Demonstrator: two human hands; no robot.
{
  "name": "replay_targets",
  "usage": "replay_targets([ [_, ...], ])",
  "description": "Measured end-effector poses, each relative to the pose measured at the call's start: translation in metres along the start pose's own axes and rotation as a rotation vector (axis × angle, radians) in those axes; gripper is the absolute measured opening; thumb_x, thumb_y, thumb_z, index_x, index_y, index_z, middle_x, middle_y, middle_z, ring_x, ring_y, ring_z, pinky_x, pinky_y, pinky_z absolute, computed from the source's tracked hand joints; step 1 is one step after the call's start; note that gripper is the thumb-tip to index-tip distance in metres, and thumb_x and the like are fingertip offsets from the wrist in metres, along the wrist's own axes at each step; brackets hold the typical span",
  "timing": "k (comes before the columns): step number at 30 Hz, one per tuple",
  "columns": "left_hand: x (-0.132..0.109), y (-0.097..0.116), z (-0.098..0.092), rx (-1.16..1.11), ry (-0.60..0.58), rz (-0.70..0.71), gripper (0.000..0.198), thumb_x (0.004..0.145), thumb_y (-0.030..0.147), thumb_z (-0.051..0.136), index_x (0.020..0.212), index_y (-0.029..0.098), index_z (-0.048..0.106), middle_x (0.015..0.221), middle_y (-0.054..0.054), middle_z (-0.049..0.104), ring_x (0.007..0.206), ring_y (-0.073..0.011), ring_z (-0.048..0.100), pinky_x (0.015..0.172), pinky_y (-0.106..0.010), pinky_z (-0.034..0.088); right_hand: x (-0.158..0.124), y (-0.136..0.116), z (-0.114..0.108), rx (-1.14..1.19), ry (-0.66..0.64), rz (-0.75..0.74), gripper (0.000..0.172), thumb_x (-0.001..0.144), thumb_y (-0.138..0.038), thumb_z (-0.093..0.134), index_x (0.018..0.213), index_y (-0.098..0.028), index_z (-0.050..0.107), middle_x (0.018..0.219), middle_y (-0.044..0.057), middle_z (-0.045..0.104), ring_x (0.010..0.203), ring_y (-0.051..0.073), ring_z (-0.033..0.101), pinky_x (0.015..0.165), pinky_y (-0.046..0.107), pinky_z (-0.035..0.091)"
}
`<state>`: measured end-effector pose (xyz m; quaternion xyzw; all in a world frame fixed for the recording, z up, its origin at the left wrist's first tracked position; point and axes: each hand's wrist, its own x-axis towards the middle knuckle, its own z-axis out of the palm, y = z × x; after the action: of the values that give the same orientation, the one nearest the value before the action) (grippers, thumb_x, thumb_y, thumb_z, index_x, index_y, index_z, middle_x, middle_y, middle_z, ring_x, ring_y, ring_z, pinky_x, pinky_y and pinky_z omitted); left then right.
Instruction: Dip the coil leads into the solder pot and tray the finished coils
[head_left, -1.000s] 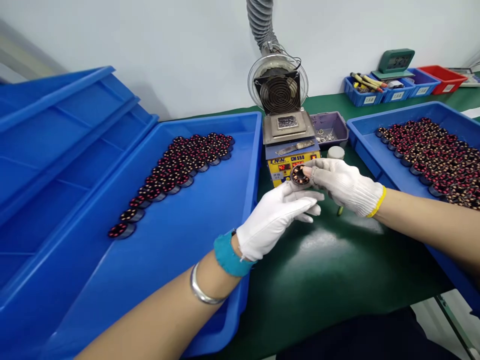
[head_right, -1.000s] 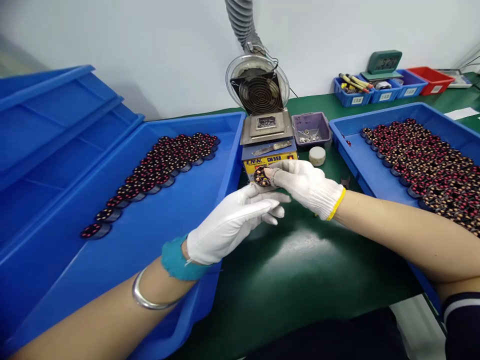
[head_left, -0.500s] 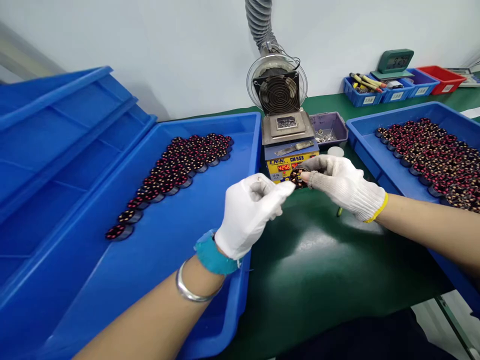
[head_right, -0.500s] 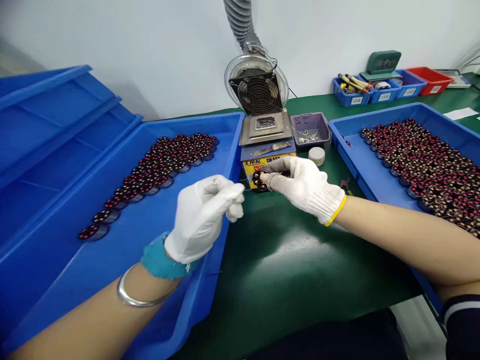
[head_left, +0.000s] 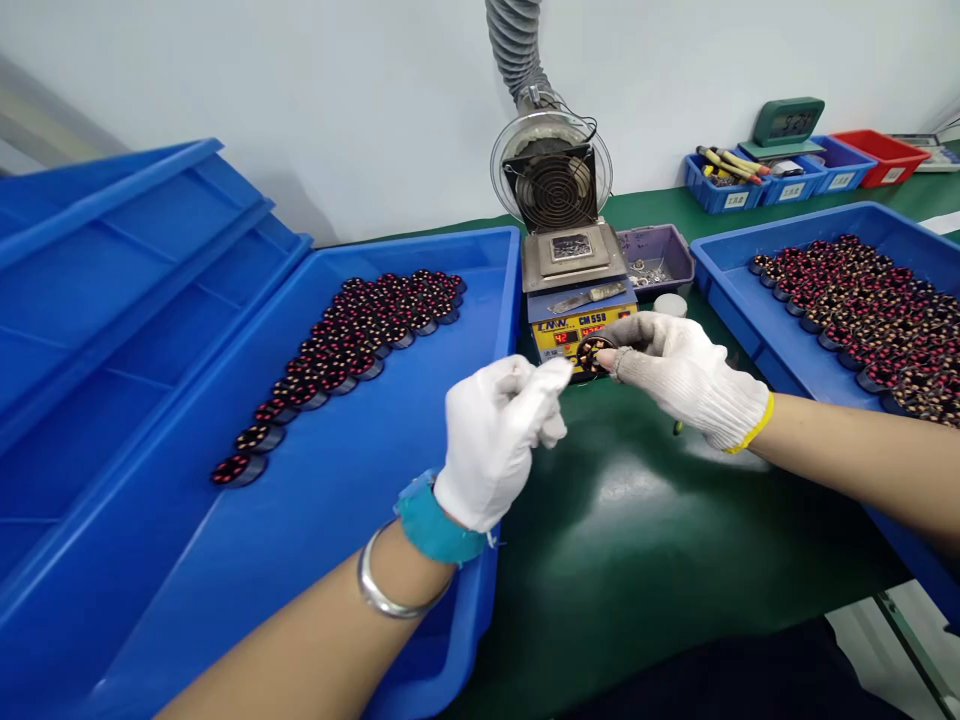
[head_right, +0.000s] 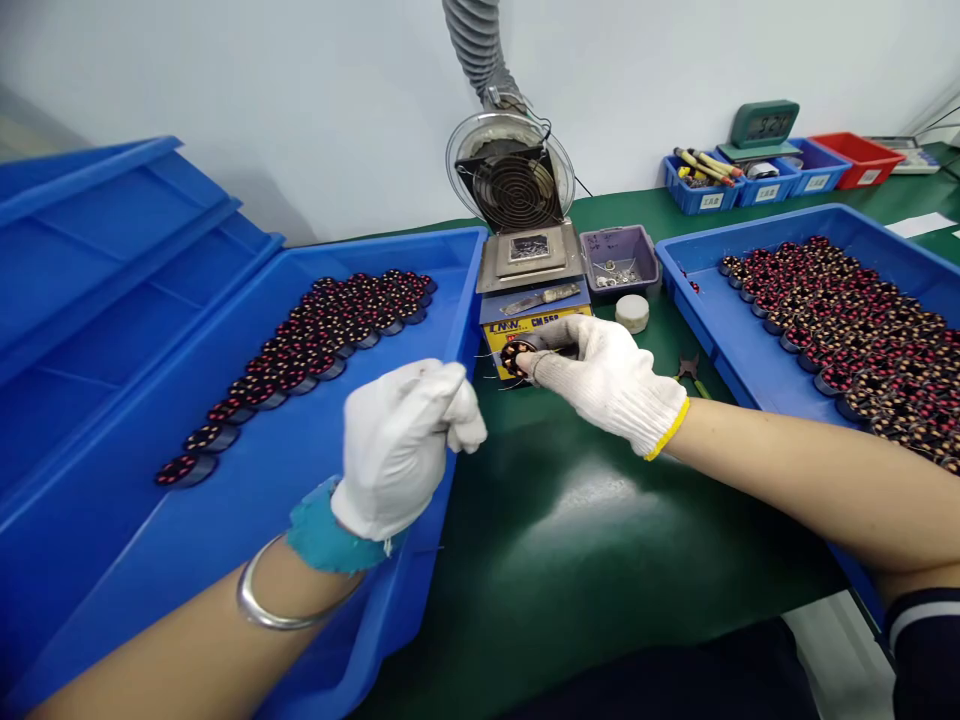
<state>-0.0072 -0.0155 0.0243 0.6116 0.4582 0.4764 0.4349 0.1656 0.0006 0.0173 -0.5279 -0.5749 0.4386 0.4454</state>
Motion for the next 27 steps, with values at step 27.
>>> replay_targets([
  [27, -0.001, 0.005, 0.001, 0.587, 0.053, 0.181, 0.032, 0.079, 0.041, 0.058, 0.057, 0.019, 0.05, 0.049, 0.003, 0.052, 0.048, -0.011, 0.047, 0.052, -0.025, 0.039, -0.008, -0.015, -0.004, -0.093, 0.043, -0.146, 0.018, 0.073, -0.022, 0.065, 0.089, -0.014, 0.066, 0.087, 0.004, 0.069, 0.076, 0.016, 0.065, 0.07, 0.028, 0.054],
])
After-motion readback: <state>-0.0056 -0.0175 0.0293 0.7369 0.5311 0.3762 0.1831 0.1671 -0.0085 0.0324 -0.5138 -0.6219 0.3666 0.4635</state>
